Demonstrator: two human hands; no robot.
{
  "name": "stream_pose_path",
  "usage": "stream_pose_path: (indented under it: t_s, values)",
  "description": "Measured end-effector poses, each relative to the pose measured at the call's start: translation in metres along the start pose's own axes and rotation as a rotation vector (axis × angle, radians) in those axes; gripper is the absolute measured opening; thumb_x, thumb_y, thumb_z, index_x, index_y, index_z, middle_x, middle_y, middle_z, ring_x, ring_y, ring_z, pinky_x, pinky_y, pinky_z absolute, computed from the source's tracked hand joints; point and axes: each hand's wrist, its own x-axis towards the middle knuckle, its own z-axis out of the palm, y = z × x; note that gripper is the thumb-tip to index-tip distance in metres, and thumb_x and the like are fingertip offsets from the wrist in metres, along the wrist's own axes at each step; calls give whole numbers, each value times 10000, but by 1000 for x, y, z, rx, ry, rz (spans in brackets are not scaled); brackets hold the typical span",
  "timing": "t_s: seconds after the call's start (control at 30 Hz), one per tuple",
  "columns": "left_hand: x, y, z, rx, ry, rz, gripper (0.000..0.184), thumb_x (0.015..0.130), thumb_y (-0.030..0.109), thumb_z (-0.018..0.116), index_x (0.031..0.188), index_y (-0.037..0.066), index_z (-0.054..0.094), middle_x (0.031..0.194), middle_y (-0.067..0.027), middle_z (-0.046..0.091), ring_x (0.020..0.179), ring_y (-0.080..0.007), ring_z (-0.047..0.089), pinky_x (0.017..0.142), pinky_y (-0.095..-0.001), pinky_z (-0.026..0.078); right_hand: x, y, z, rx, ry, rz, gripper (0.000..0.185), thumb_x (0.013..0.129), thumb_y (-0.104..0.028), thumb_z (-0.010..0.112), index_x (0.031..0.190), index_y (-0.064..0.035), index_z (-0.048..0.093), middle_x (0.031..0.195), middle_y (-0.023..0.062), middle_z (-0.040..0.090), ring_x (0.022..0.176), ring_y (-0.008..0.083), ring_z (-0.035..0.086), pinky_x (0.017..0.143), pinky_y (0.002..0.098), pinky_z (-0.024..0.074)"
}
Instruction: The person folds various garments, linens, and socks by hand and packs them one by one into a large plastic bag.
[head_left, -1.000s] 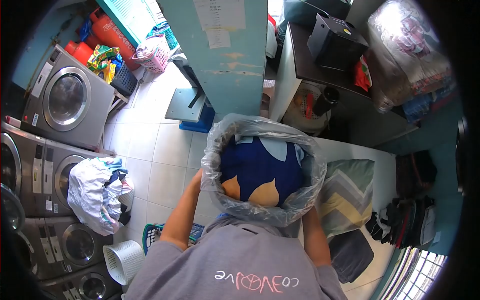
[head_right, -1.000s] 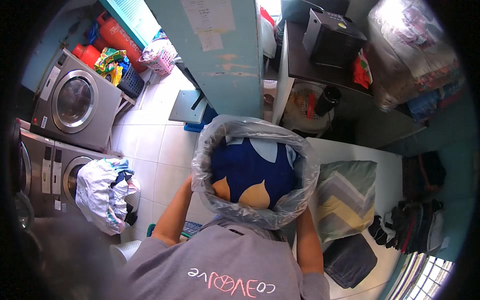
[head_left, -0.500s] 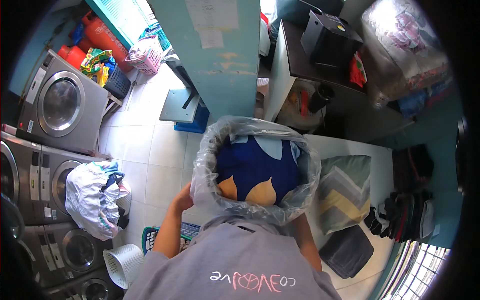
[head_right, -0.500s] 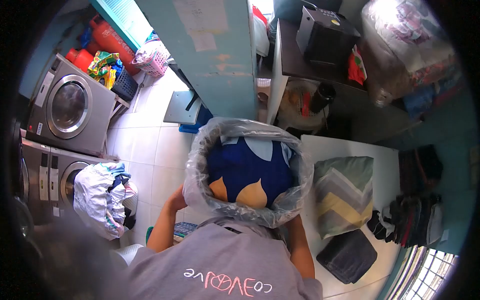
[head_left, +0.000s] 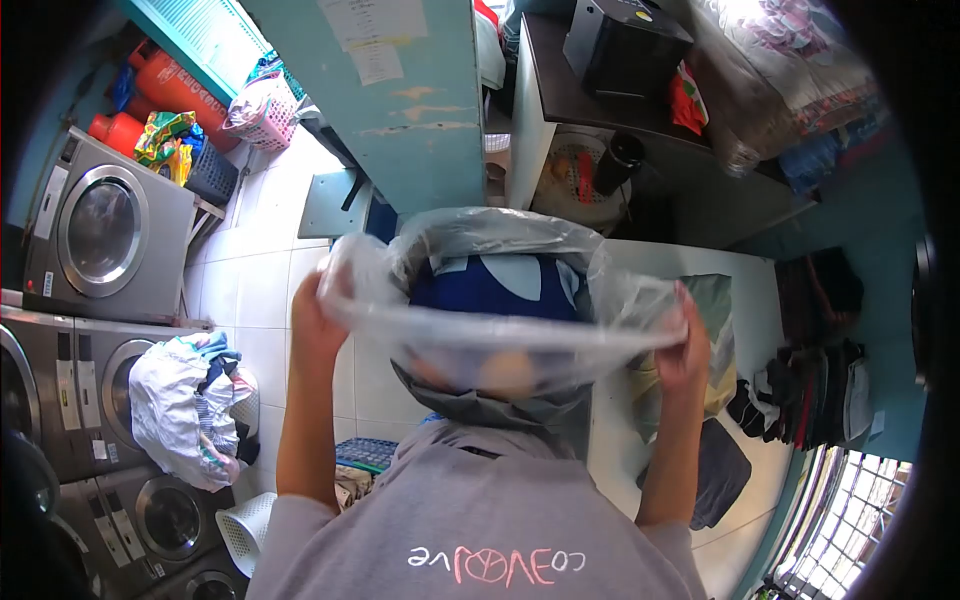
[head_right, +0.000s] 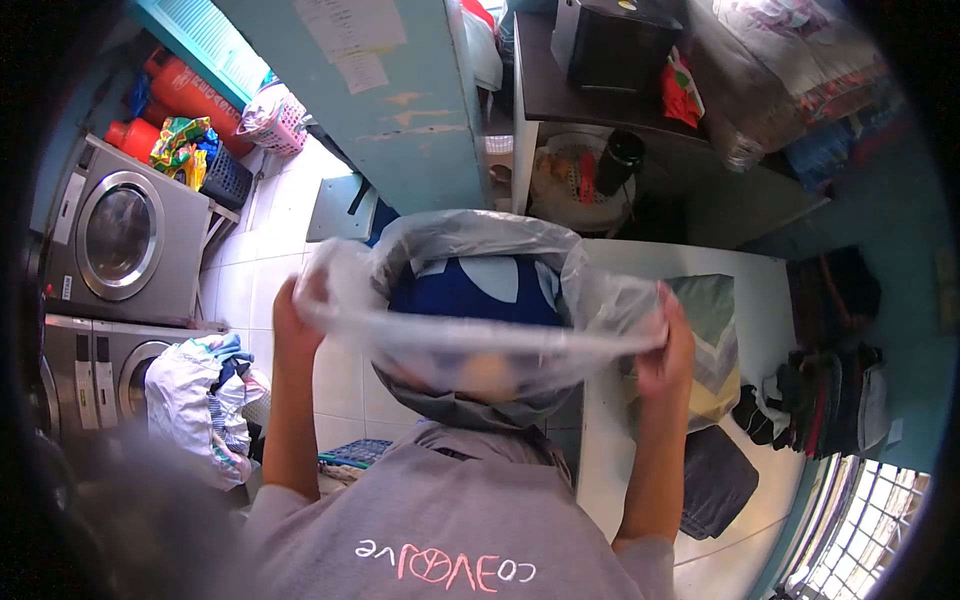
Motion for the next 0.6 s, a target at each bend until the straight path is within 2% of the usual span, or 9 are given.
stream_pose_path:
  t_s: [0.03,0.1,0.17,0.2,0.23,0.27,0.33,0.4,0.6]
  values:
    - [16,1,6,0,-3,5,290,897,164,438,1096,-34,510,996,-140,620,896,-204,619,810,-321,508,19,-4,24,33,117,40,282,911,-193,517,1149,-43,538,626,-49,427,539,37,398,503,187,349]
    - [51,6,21,-158,-336,-132,275,893,169,449,1083,-24,500,846,-88,563,709,-153,549,645,-279,458,25,-16,48,66,220,72,318,909,-190,519,1188,-37,522,613,-46,411,535,37,390,508,189,347]
    - [66,10,40,-311,-667,-274,262,889,175,460,1069,-13,491,696,-35,505,522,-103,479,480,-236,408,18,-31,53,115,-401,-85,315,901,-196,526,1175,-40,531,633,-42,435,550,44,402,524,215,369]
    - [40,17,44,-152,-528,-83,422,878,168,483,1255,0,390,650,-14,434,436,-74,358,388,-221,296,4,-37,31,108,-512,-154,360,903,-224,520,1222,-60,489,680,-21,468,586,65,446,548,245,411]
    - [6,20,59,4,-526,118,581,883,192,497,1382,36,243,666,-14,452,445,-84,391,390,-225,322,-13,-40,9,101,-629,-225,409,905,-252,514,1270,-80,447,727,0,501,622,86,489,572,274,454]
    - [-9,31,33,-8,-789,34,660,862,257,548,1410,79,224,699,-19,491,487,-88,438,417,-227,360,-26,-39,8,102,-638,-222,409,905,-252,514,1270,-80,447,727,0,501,622,86,489,572,274,454]
    - [-62,5,64,6,403,452,595,814,399,603,1302,101,438,809,-17,569,531,-82,487,440,-214,391,-50,-41,14,105,-903,-311,503,893,-480,464,1181,-72,529,1117,102,569,1002,275,548,957,427,387]
    - [-42,9,60,38,397,445,591,814,398,602,1298,99,441,811,-18,570,534,-83,489,443,-214,393,-34,-30,-46,171,-486,-142,415,909,-377,483,1166,-58,548,1202,116,533,1114,273,499,1055,434,253]
    - [-13,-48,69,187,325,437,566,818,395,598,1273,90,459,824,-22,576,551,-87,503,459,-218,408,-34,29,25,8,-529,-266,409,909,-364,483,1173,-57,544,1197,114,535,1104,267,504,1042,429,272]
